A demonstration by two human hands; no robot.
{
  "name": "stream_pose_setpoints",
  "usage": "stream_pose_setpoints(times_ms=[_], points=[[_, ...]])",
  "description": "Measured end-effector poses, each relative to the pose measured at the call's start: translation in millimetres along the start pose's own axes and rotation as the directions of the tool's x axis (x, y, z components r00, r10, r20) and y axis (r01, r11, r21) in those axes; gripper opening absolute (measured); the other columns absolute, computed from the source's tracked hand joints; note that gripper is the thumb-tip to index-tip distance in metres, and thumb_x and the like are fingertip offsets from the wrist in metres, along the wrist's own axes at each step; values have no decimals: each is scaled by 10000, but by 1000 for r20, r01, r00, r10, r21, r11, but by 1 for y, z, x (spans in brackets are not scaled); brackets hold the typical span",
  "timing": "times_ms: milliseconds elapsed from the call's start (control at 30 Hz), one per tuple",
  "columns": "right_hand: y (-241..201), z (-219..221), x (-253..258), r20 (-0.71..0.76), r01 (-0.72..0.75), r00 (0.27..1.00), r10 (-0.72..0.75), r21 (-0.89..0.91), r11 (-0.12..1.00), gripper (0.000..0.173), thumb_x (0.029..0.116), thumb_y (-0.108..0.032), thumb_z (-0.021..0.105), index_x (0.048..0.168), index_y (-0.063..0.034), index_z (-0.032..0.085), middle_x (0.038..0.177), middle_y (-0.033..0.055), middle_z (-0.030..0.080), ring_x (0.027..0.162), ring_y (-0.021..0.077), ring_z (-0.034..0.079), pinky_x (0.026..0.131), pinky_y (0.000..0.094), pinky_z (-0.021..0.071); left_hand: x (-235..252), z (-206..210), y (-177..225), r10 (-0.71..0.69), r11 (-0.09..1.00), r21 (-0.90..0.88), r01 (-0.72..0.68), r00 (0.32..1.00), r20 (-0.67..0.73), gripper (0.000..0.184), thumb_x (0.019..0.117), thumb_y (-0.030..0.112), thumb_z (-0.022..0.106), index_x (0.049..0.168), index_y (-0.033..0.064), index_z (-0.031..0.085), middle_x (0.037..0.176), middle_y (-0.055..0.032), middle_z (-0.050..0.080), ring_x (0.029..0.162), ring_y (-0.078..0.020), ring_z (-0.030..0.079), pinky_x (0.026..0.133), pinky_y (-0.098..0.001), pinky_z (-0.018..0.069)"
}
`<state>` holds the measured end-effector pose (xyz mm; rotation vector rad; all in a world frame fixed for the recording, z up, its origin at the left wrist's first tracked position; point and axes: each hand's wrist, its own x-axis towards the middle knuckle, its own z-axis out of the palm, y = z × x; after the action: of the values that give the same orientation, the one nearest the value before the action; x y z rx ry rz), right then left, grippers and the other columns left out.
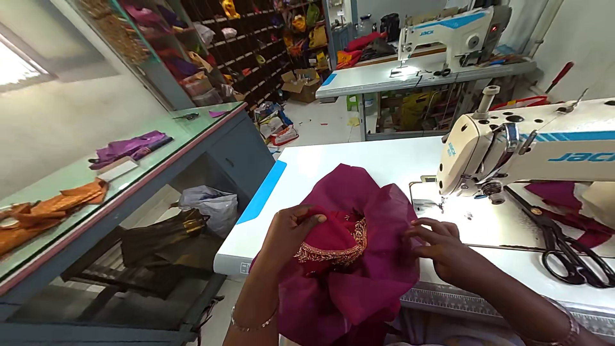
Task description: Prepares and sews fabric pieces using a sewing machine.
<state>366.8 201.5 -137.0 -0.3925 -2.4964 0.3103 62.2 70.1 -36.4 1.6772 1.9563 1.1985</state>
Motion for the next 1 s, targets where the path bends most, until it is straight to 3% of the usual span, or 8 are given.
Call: stream_pose_setpoints(times_ms=[67,167,233,333,533,733,867,1000], points=[[-12,-12,7,-53,-62,996,72,170,983,374,730,45,547,887,-207,775,1217,1,676,1270,280,546,913,569,436,7,-1,1,14,998,54,-15,1000,11,100,972,130,684,1017,77,756,813,28,719,672,-2,614,638,-209,507],[-38,-28,15,-60,-259,945,321,458,850,191,882,-204,531,934,-202,714,989,-106,652,887,4,620,736,230,544,12,1,-2,-29,995,93,32,999,-28,188,1037,209,599,924,89,688,687,18,615,579,-49,537,561,-247,438],[-55,-33,17,192,-477,868,458,582,659,261,988,-368,567,971,-147,705,840,-61,666,738,34,627,660,242,531,9,8,-6,-173,984,24,174,984,-33,331,1096,278,458,911,61,625,673,-25,550,579,-96,511,555,-279,422],[-71,-24,18,499,-689,723,478,477,545,386,1015,-429,593,1125,-72,693,962,41,682,834,98,642,773,296,536,-14,19,-12,-437,892,-48,450,883,171,594,1106,460,311,1227,-26,631,1061,-186,685,984,-260,669,894,-491,543],[-80,-3,22,631,-827,544,554,292,480,584,939,-395,738,1367,-84,489,1200,87,639,980,157,683,887,351,567,-48,50,-10,-343,927,0,376,845,409,391,914,372,745,1151,63,703,1042,-41,731,1009,-100,687,954,-363,552],[-87,-4,30,582,-794,607,542,412,447,820,872,-312,818,1478,-116,301,1247,85,615,976,120,699,862,304,591,-49,42,23,-220,974,-2,228,942,253,202,1035,219,590,1122,65,687,926,-16,702,875,-49,665,835,-282,550],[-86,-2,37,566,-593,786,248,578,561,486,968,-104,596,1421,10,462,1204,124,660,1060,115,666,946,309,550,-48,38,51,-108,985,-98,142,949,297,220,1039,215,579,1181,71,665,962,-4,706,886,-29,671,836,-259,566],[-88,-19,27,442,-464,878,182,699,543,184,953,-39,616,1101,54,672,987,84,687,911,45,620,852,217,499,-65,62,98,136,990,-21,-142,884,446,288,979,43,544,1224,-18,681,1080,-179,718,1006,-264,702,893,-438,560]])
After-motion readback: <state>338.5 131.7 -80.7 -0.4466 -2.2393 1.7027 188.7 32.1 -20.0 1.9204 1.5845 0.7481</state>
